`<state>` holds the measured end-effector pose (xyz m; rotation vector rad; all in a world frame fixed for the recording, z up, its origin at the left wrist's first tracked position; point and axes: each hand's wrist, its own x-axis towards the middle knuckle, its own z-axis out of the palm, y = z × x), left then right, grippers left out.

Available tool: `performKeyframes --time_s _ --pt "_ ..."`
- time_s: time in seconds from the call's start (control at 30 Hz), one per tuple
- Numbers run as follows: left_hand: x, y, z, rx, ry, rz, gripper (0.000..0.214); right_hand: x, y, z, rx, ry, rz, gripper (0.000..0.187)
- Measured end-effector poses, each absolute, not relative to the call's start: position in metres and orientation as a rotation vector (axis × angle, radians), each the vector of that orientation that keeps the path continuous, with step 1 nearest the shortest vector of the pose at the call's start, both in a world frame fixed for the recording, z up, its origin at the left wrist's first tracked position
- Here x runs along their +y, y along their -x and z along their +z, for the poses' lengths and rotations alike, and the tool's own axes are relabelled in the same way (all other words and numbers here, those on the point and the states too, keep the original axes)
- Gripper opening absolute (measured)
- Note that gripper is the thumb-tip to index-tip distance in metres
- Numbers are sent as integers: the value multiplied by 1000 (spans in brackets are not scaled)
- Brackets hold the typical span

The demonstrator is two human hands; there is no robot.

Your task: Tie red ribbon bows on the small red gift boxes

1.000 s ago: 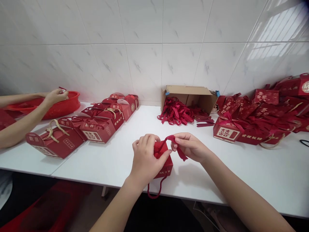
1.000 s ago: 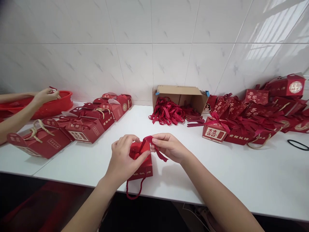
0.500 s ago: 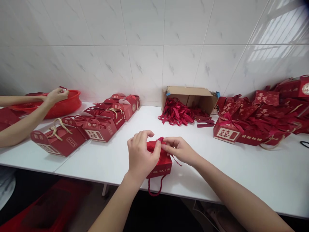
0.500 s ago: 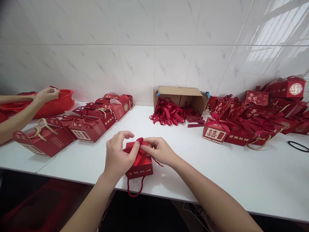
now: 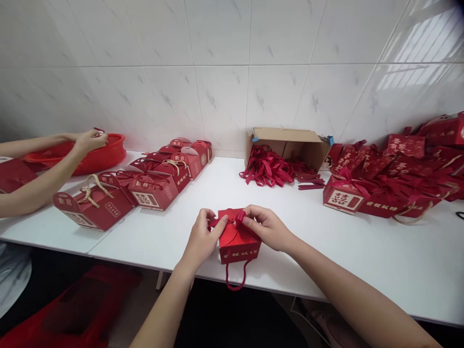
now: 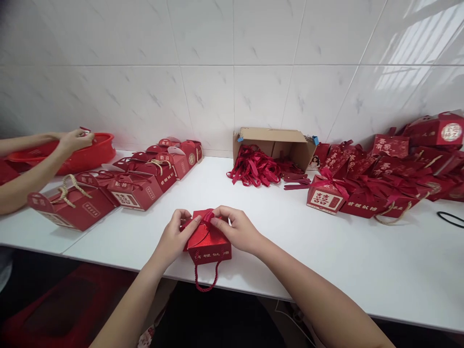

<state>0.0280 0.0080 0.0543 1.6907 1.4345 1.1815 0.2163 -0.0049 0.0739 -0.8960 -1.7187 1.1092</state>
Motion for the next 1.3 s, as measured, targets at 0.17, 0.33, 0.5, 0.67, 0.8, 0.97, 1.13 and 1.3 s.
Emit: performKeyframes --time_s 0.17,0.33,0.5,0.67,0.8,0.97,1.13,1.3 --pt "8 -23 60 1307 -1561 955 38 -7 -210 75 -1687 973 1100 19" --pt "3 -12 79 1199 -1427 978 46 -10 -201 76 -1711 1091 920 15" --pt "-4 -12 111 1048 -1493 998 40 -10 -189 75 -1633 1222 742 11" --pt "3 -35 145 929 -1602 1054 29 -11 -189 76 -1647 1187 729 9" --pt "16 -54 156 801 -1713 1004 28 -14 -192 77 -1662 1172 742 10" --pt "27 -51 142 823 -1796 993 40 -12 -190 74 -1596 1153 773 19" --pt "22 -30 114 989 -1793 1070 32 -10 -192 72 -1578 1101 817 21" --pt "15 -23 98 985 -1903 981 20 -10 -194 69 -1574 1047 860 18"
